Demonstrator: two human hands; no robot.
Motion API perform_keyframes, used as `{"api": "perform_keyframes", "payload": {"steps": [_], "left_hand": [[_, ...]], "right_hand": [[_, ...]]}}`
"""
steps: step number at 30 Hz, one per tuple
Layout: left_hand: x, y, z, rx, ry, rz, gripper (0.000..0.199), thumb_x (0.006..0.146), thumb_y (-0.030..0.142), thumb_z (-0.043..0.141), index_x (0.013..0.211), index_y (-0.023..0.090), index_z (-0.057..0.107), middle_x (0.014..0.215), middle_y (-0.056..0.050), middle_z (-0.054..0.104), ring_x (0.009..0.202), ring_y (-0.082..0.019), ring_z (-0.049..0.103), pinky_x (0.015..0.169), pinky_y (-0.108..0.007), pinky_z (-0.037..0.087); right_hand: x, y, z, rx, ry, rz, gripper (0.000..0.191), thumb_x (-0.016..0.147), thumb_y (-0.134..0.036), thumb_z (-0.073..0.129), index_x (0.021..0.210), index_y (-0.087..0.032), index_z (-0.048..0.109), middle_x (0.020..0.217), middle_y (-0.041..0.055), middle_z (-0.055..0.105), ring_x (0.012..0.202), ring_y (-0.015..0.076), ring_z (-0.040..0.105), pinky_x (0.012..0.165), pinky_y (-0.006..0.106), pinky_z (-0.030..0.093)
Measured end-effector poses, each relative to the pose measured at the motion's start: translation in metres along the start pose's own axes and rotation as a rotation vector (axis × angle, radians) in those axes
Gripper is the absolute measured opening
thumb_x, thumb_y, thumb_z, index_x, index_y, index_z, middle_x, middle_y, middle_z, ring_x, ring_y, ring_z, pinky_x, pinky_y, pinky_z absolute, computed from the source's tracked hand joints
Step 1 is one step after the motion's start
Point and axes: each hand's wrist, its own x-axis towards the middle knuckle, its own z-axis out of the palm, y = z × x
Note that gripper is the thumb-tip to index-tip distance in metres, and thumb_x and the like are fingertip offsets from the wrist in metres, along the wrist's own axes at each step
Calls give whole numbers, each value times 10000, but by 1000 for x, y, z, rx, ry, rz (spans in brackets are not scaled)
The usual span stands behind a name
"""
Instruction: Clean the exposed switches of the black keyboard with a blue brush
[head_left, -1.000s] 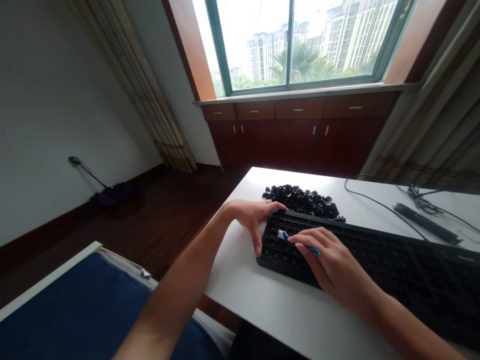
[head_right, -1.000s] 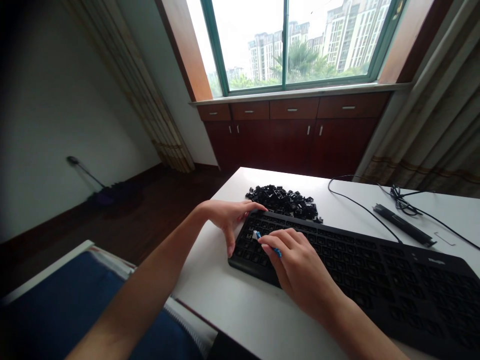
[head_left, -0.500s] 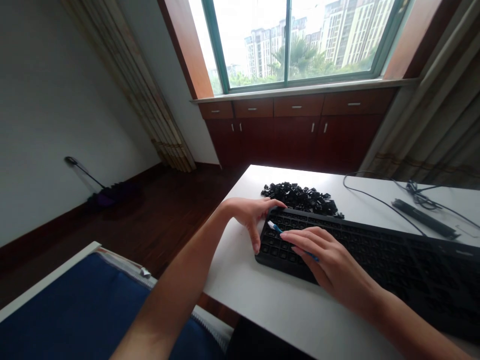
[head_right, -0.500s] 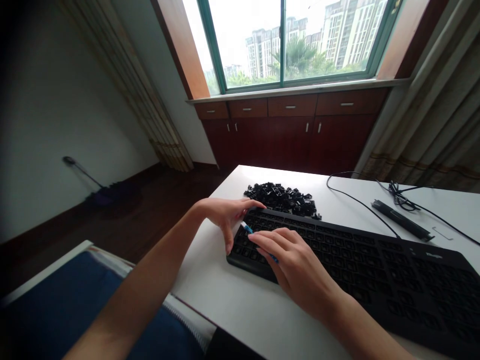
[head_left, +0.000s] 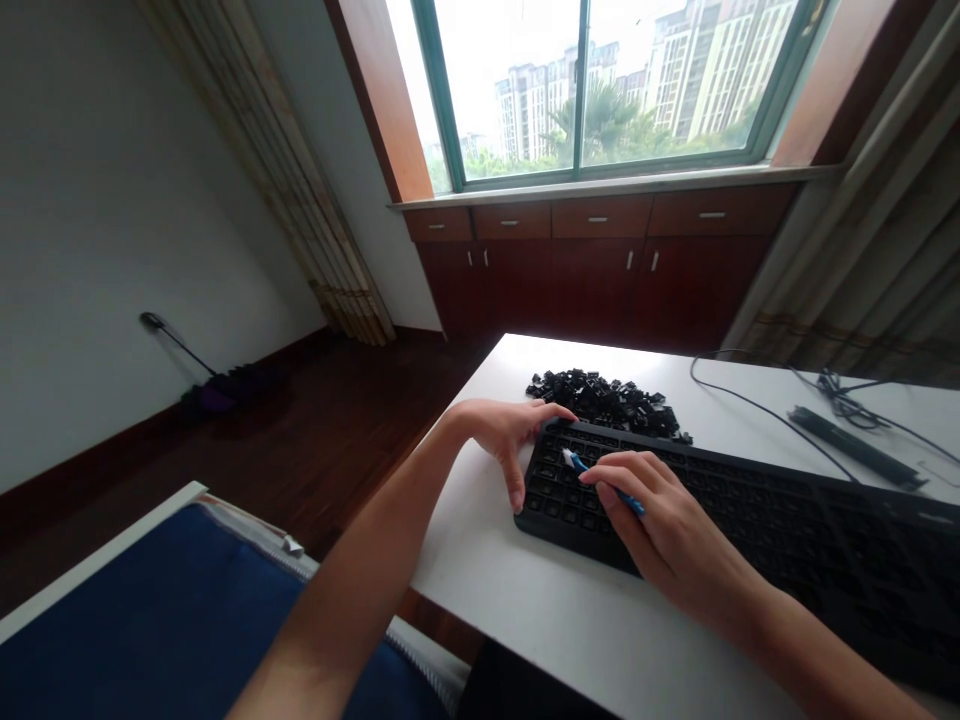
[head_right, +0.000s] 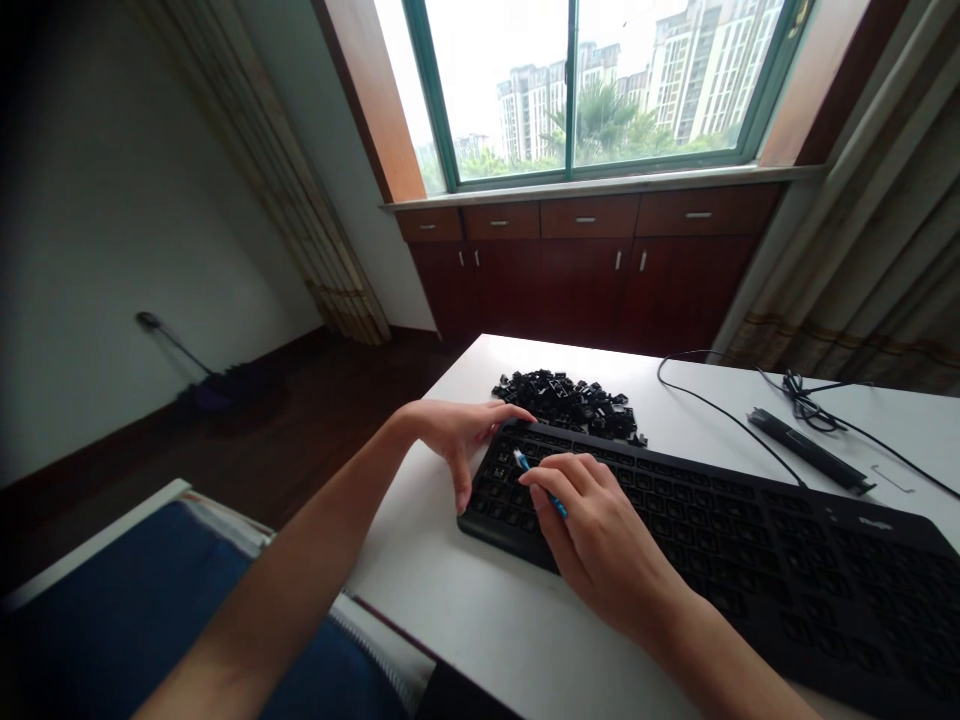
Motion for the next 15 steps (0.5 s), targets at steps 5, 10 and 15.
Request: {"api": "perform_keyframes", "payload": {"steps": [5,10,15], "left_hand": [[0,-1,0,2,7,7,1371,287,563,914,1464,302,261,1220,-91,482,938,-246,551,837,-386,486],[1,0,1,-21,-4,-28,1396,258,560,917,1464,302,265,1236,-95,479,956,-256,552,848,-391,485],[0,1,0,-33,0,-44,1395,254,561,917,1464,305,272,1249,-97,481,943,-255,558,841,-391,484]], "right_hand": [[-1,4,2,4,31,18,278,974,-187,448,1235,-225,534,1145,87,606,1056,224,538,928,428,456],[-2,11,6,-23,122,17,207,954,-214,529,1142,-233,612,1025,53,653,938,199,574,848,377,473],[0,11,2,-59,180,55,112,948,-230,543,1001,-222,642,933,35,662,861,189,586,780,354,467]]}}
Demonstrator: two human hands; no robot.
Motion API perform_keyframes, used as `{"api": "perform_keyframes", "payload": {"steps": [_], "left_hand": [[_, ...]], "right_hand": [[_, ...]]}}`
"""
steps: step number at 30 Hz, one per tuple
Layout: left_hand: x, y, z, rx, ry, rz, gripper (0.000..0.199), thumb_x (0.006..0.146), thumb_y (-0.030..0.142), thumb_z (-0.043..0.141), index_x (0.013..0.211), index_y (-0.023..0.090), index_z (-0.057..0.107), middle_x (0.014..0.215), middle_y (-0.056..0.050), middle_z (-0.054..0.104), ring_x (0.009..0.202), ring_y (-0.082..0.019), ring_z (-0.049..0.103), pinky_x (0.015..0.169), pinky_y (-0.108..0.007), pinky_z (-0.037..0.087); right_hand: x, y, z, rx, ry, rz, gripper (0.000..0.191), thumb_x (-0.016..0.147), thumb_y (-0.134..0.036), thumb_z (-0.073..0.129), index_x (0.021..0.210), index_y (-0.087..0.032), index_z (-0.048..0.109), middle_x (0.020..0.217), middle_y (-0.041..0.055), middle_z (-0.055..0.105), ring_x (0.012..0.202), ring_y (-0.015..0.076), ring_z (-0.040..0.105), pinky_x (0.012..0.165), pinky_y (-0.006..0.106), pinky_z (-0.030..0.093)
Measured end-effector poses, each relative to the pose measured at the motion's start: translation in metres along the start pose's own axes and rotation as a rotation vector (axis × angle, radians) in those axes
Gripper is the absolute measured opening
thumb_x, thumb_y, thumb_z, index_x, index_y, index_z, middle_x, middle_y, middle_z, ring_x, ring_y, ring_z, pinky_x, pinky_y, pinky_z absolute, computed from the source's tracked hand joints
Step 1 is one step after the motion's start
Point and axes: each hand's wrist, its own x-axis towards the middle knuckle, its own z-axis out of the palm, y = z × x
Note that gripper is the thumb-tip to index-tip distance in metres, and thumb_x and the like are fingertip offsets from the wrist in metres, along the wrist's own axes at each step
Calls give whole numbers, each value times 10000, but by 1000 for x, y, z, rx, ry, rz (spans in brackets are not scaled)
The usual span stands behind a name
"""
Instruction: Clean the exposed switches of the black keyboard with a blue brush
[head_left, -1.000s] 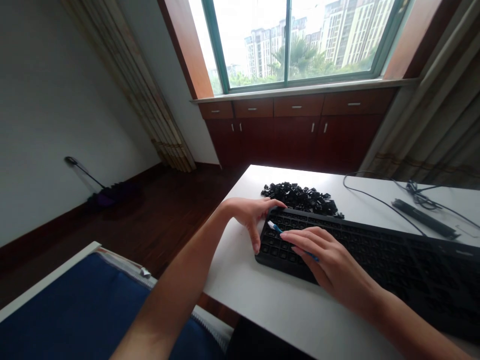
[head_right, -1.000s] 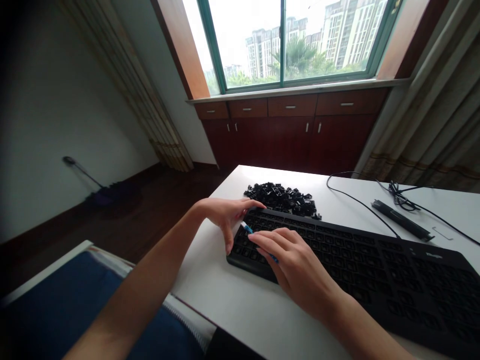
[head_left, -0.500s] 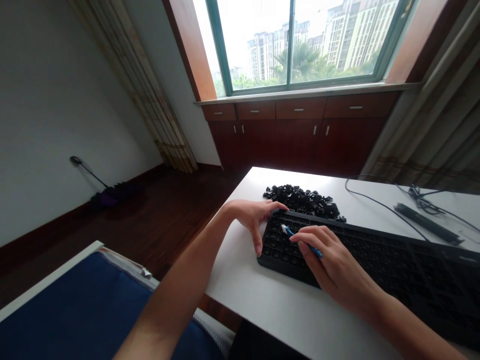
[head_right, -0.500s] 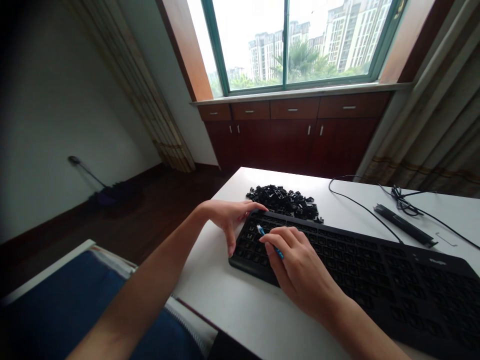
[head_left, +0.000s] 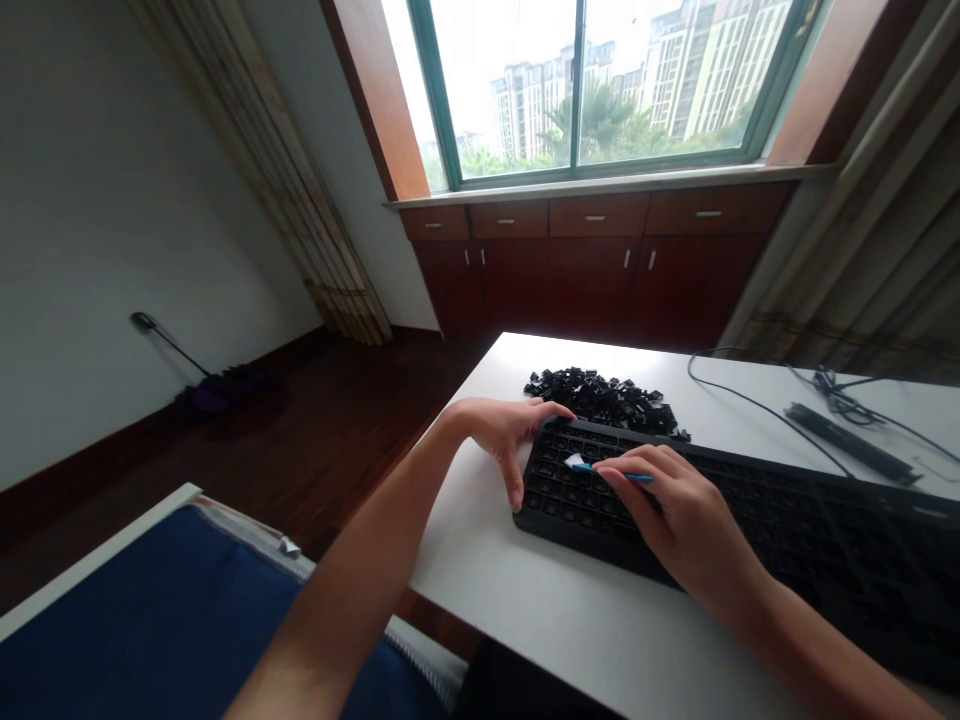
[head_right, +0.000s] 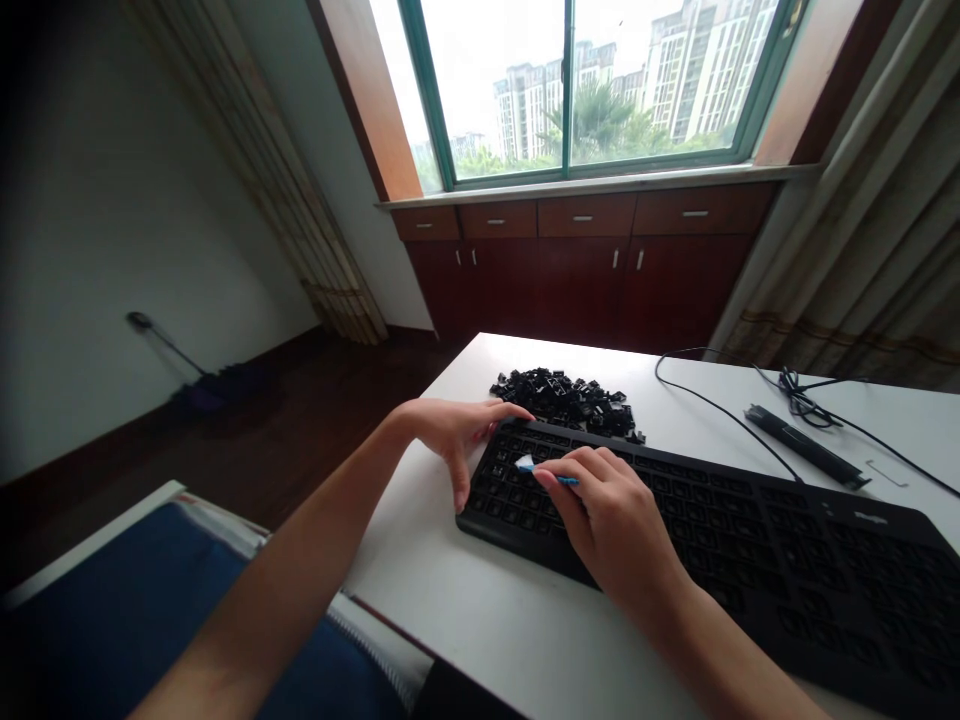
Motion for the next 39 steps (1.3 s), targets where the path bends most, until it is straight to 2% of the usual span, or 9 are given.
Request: {"api": "perform_keyframes", "payload": {"steps": [7,10,14,16,21,27,31,36,39], "left_hand": [[1,-2,0,-1,-16,6,1388,274,568,911,1468,304,254,1239,-91,475,935,-240,553,827,-374,490],[1,-4,1,12,2,33,1386,272,566,912,1466,302,261,1221,-94,480,908,-231,552,806,-363,490],[1,-5,2,22,15,43,1384,264,561,915,1463,301,276,1169,-81,501,879,-221,545,784,-353,487],[2,-5,2,12,15,38,1382,262,562,914,1461,300,279,1193,-88,498,889,-227,549,790,-360,485],[3,-6,2,16,17,49,1382,268,561,915,1465,303,275,1225,-96,485,905,-231,551,807,-369,485],[2,-4,1,6,9,32,1379,271,561,915,1465,304,274,1234,-101,492,905,-235,557,801,-366,479],[2,-4,1,20,10,55,1366,291,573,909,1465,303,264,1222,-98,487,912,-236,551,800,-362,480],[2,-5,2,23,6,52,1369,282,567,912,1460,311,263,1236,-97,481,924,-239,556,816,-368,484],[2,-7,2,21,20,72,1361,288,559,914,1461,321,267,1243,-94,477,938,-243,559,823,-368,484]], "right_hand": [[0,1,-2,-28,24,17,119,977,-228,464,936,-187,568,874,50,650,774,188,586,719,362,472],[0,1,-3,44,-6,-6,134,974,-206,468,1045,-198,582,963,56,665,865,188,612,781,356,497],[0,-1,-3,71,-25,-66,315,970,-171,463,1268,-242,538,1186,74,636,1076,205,587,920,385,486],[1,-1,-3,89,-26,-60,356,972,-166,457,1313,-253,510,1220,75,621,1097,203,578,941,390,480],[1,1,-3,125,-48,-30,288,974,-174,462,1239,-253,543,1078,54,651,991,197,598,875,377,494],[3,-4,-6,141,-108,5,207,979,-185,442,1130,-222,578,1103,83,614,1021,212,563,904,419,479],[4,-8,-8,130,-131,-1,244,978,-208,451,1167,-231,604,1073,91,613,1003,218,569,887,421,491],[6,-11,-11,110,-219,-39,283,980,-252,456,1199,-257,635,943,63,636,862,197,591,807,393,508],[6,-13,-14,127,-238,-37,311,987,-248,429,1235,-262,616,961,69,645,886,200,601,822,392,514]]}}
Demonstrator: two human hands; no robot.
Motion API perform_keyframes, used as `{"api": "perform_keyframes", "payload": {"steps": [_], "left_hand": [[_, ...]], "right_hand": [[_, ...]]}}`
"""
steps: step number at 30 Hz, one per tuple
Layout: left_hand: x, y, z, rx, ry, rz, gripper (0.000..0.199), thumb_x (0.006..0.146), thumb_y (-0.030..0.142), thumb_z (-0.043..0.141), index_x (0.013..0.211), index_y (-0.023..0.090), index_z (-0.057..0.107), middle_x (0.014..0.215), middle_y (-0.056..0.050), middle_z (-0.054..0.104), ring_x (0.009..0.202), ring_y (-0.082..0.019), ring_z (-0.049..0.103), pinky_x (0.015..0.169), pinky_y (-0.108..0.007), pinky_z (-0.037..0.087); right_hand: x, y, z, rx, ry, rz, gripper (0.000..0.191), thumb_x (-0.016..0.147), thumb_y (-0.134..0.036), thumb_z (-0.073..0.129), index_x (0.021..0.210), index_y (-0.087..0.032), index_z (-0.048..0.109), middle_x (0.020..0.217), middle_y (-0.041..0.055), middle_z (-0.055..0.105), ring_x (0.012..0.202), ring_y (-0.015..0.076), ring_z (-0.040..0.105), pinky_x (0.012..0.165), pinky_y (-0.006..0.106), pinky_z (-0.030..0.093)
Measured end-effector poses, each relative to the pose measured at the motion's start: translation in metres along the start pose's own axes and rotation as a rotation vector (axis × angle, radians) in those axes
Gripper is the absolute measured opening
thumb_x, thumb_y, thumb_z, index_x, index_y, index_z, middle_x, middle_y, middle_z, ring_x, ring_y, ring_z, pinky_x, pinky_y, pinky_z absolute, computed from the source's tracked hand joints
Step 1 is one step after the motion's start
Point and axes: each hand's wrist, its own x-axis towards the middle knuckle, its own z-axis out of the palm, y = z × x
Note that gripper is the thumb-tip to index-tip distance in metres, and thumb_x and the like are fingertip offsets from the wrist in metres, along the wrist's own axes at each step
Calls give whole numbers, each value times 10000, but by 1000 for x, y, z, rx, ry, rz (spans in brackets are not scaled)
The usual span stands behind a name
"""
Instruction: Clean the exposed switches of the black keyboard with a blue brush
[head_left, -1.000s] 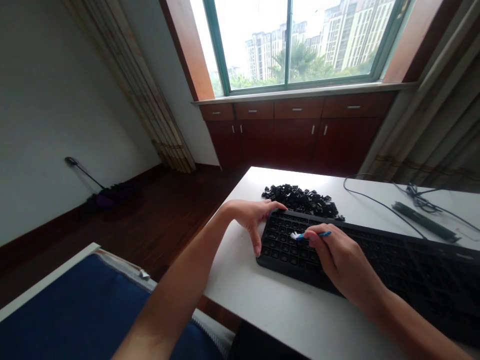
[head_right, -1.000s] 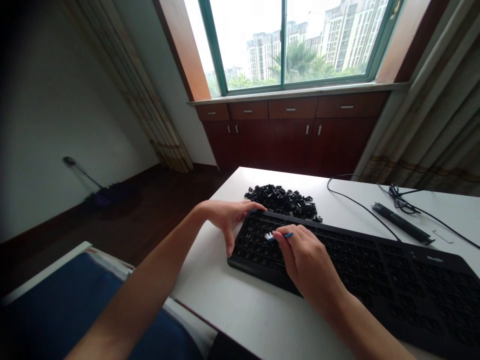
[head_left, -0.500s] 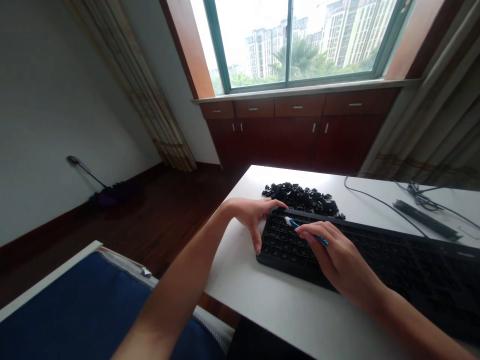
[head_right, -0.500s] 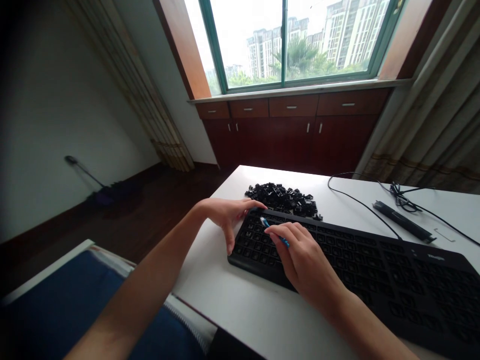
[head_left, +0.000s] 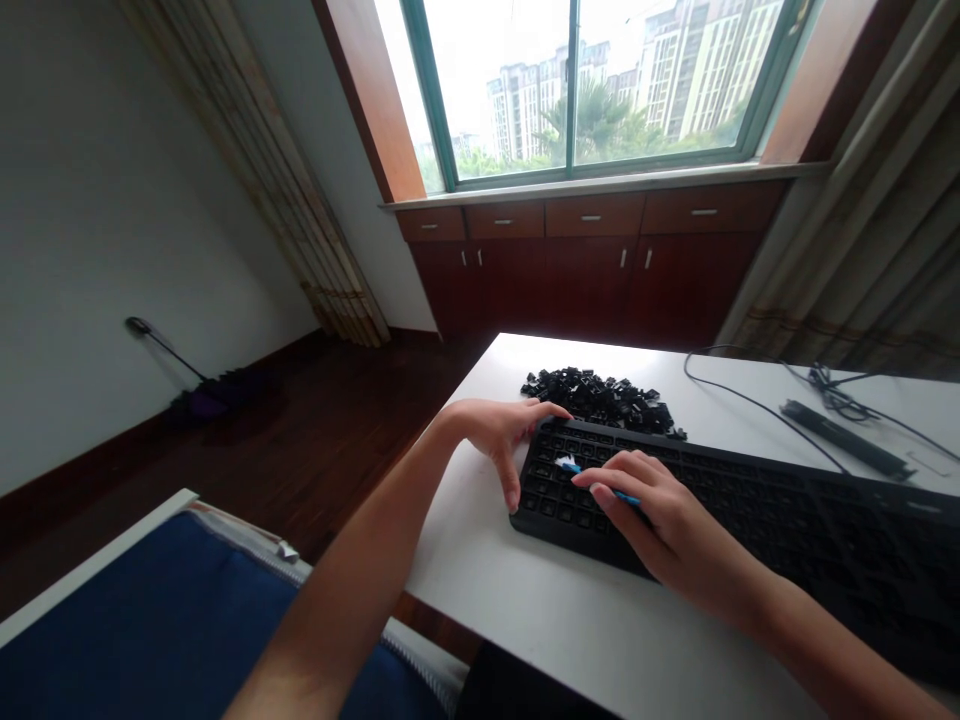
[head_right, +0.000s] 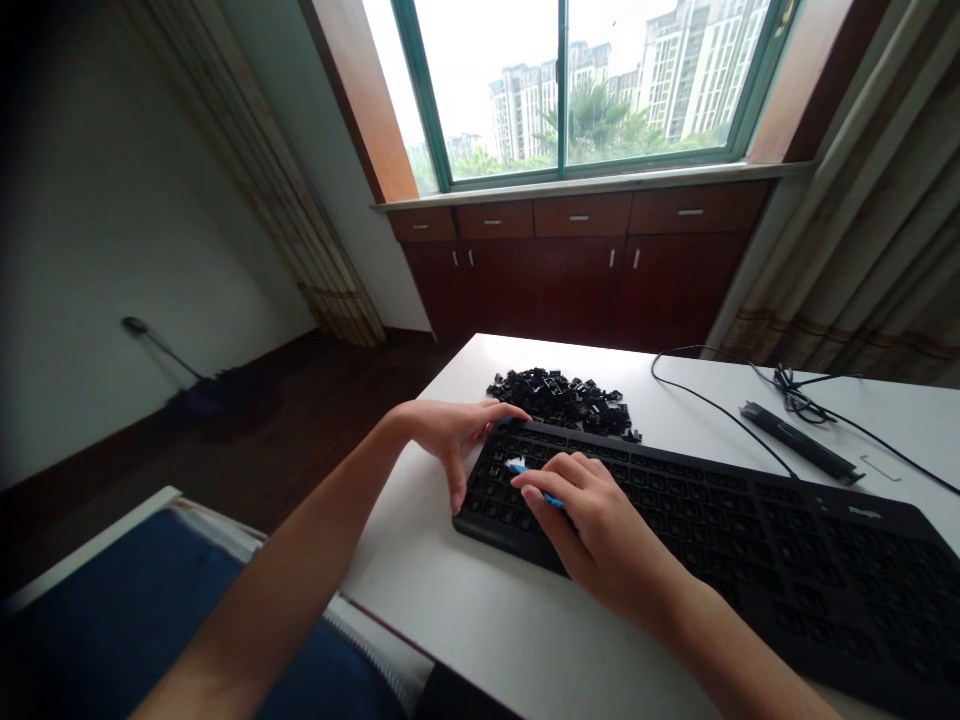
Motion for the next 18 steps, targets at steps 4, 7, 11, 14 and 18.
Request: {"api": "perform_keyframes", "payload": {"steps": [4,7,11,14,18], "left_hand": [[0,0,0,-1,9,11,1360,282,550,918,1460,310,282,1213,-89,490,919,-236,557,809,-368,490],[0,2,0,4,-1,-5,1369,274,560,915,1459,308,277,1223,-92,483,928,-239,557,811,-369,492],[0,2,-1,6,3,-5,1361,283,556,916,1460,307,280,1207,-84,489,892,-220,560,792,-350,497],[0,1,0,1,8,0,1365,273,541,922,1459,306,288,1187,-77,497,871,-212,560,780,-346,499],[0,2,0,0,8,6,1354,278,547,920,1454,312,290,1202,-82,496,894,-225,563,796,-361,490]], "right_hand": [[-1,-2,-2,13,-22,53,305,984,-236,424,1251,-263,571,1080,86,629,1017,222,582,896,421,505],[-1,1,1,34,9,70,288,978,-225,429,1246,-248,531,1123,93,616,1059,222,573,928,431,499],[-1,7,7,44,81,47,253,983,-221,410,1197,-235,544,1123,104,627,1034,223,595,919,437,509],[-1,9,9,14,83,22,277,989,-224,396,1220,-239,549,1145,106,631,1041,229,599,920,447,507],[-1,6,8,-28,84,53,218,992,-211,391,1132,-233,556,1087,87,635,1002,226,584,894,445,481]]}}
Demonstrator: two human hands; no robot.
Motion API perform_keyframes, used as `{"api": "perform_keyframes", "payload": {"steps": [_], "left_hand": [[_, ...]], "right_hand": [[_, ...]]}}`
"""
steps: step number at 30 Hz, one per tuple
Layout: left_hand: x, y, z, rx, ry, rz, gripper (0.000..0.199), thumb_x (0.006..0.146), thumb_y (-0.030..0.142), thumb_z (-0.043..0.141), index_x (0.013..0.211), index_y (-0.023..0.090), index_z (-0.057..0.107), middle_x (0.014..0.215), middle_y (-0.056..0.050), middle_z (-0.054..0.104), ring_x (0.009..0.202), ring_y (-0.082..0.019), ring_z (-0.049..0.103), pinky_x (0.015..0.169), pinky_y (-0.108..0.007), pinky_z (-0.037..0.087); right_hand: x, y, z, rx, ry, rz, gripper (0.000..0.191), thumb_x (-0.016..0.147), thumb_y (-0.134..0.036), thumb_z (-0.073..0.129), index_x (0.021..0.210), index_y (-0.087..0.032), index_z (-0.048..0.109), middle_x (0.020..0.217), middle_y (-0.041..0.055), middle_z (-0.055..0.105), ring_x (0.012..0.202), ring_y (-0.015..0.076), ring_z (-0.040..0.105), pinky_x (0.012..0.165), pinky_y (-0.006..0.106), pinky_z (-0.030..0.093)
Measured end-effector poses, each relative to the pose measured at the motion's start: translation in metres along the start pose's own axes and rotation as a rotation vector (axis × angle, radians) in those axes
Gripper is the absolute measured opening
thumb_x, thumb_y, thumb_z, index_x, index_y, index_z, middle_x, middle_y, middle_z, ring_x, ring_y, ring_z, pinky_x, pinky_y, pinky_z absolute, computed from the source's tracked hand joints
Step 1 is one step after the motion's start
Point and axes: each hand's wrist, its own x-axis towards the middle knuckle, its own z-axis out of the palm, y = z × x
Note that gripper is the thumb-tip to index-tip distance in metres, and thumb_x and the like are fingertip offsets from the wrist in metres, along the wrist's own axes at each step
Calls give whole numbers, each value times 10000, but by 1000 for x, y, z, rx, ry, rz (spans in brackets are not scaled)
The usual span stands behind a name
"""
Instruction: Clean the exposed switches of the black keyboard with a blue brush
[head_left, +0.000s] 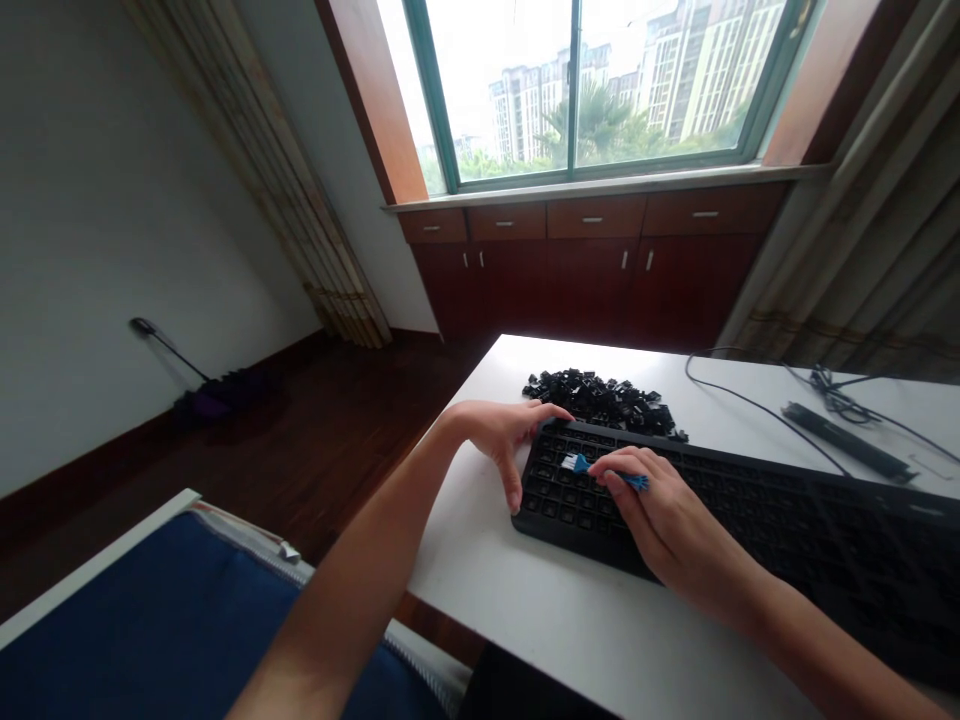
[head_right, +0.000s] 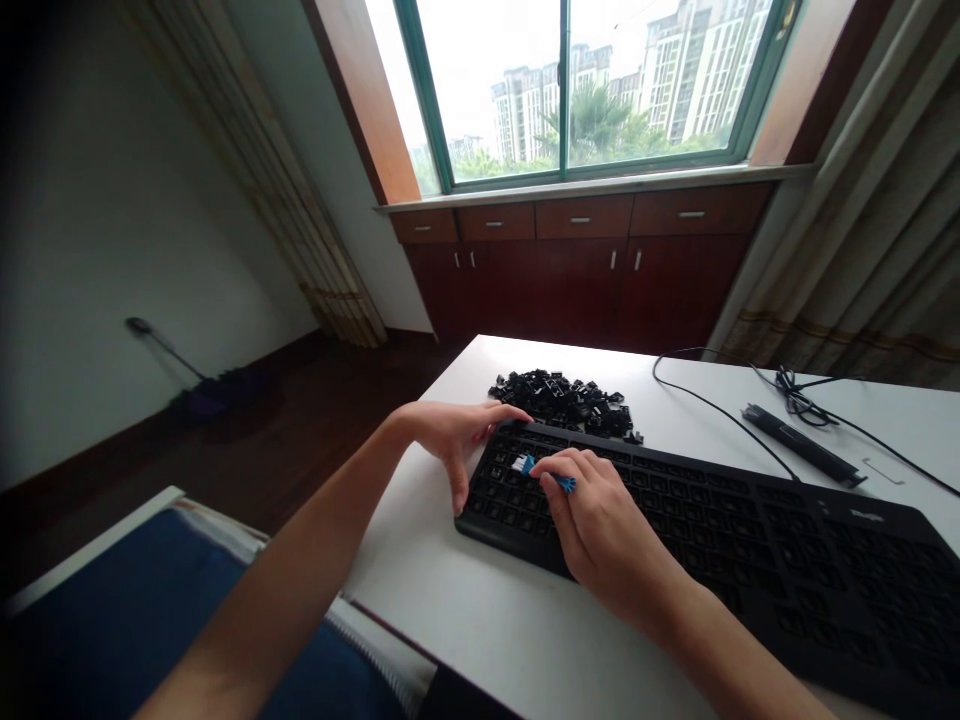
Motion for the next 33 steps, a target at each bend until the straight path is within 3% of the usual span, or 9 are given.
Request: {"api": "perform_keyframes", "payload": {"steps": [5,13,16,19,22,28,33], "left_hand": [[0,0,-1,3,-7,-12,1366,278,563,913,1460,296,283,1197,-92,495,896,-231,550,799,-371,487],[0,-2,0,1,-14,-5,1362,289,565,912,1461,306,268,1198,-88,480,909,-228,540,816,-380,490],[0,0,-1,-1,-32,-37,1380,283,564,914,1467,304,255,1209,-92,475,904,-224,539,815,-375,494],[0,2,-1,1,-26,-39,1372,287,566,912,1464,317,254,1237,-96,465,912,-227,542,805,-366,493],[0,1,0,3,-25,-30,1365,297,569,910,1465,318,249,1248,-97,462,911,-225,544,806,-362,494],[1,-1,0,22,-24,-15,1367,291,581,906,1462,316,252,1257,-100,467,928,-236,548,822,-369,488],[0,-2,0,19,-31,-19,1366,301,581,906,1466,318,242,1252,-98,462,949,-242,544,824,-367,489]], "right_hand": [[-2,-1,0,-46,67,72,145,996,-229,378,924,-221,504,921,61,610,870,221,541,830,443,423],[-3,-1,0,-23,125,89,146,990,-236,392,905,-217,510,870,55,581,838,224,526,783,421,419],[-3,-1,-1,29,68,21,157,986,-197,407,1040,-219,554,1008,66,608,953,221,543,849,408,441],[-4,1,0,61,26,-76,305,978,-160,429,1255,-251,520,1192,64,586,1096,207,521,945,391,434],[-4,5,2,42,62,-95,339,972,-156,451,1294,-247,503,1222,63,581,1113,198,517,965,385,430],[-1,1,2,-20,66,-2,138,984,-185,416,1007,-199,552,987,61,622,914,210,542,848,419,434],[-1,1,2,-60,112,37,141,984,-205,409,888,-198,512,861,52,600,802,209,523,759,415,432]]}}
